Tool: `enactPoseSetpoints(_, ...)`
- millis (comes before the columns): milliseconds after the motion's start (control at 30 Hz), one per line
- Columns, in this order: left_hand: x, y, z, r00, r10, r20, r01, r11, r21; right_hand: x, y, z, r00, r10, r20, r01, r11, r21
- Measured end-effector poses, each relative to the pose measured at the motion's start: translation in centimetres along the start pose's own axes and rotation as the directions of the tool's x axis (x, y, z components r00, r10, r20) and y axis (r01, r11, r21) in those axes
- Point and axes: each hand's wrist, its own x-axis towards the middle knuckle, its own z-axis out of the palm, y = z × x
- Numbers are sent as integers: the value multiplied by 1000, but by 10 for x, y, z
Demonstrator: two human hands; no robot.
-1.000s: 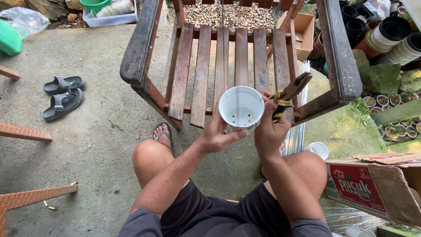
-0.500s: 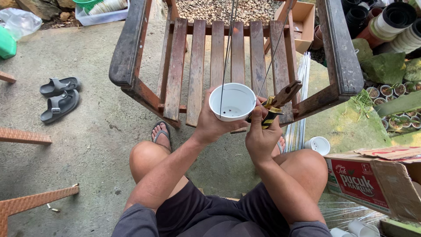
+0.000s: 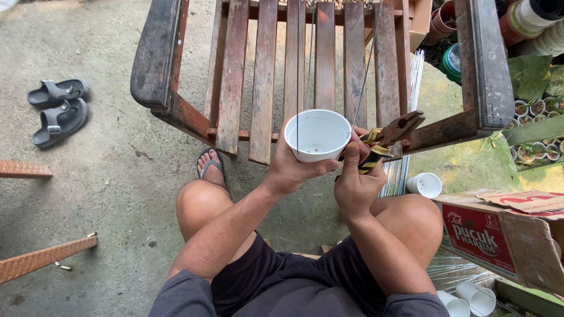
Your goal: The person inserts metal wires through holes in a white plastic cup, bends the wire ends to secure them, and uses pliers to tighten the connections. The person repeats this process for multiple wires and then places the finished unit aside.
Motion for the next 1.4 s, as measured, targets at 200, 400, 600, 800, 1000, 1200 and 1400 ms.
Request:
enactPoseSetpoints(200, -4, 2, -3, 999, 40, 10, -41, 989, 141, -3, -2, 3, 1000, 23, -16, -24, 998, -62)
enactPoseSetpoints(400, -8, 4, 0, 999, 51, 0, -51, 996, 73, -8, -5, 6, 999, -31, 11, 31, 998, -58)
enactPoseSetpoints(600, -11, 5, -1, 998, 61, 4, -61, 998, -11, -13, -2, 7, 998, -57, 3, 57, 998, -34)
enactPoseSetpoints(800, -9, 8, -4, 1000, 16, -10, -17, 998, -62, -14, -1, 8, 999, -44, -16, 43, 999, -23)
enactPoseSetpoints(1000, -10, 13, -7, 996, 93, 17, -93, 995, 40, -12, -8, 4, 997, -71, 28, 73, 993, -90)
enactPoseSetpoints(1200, -17, 17, -13, 998, 48, 48, -46, 997, -55, -2, -19, -14, 989, 25, 147, -14, 997, -77)
enactPoseSetpoints(1400, -23, 25, -21, 993, 86, 82, -81, 995, -58, 65, -51, -50, 857, -22, 515, 331, 789, -517)
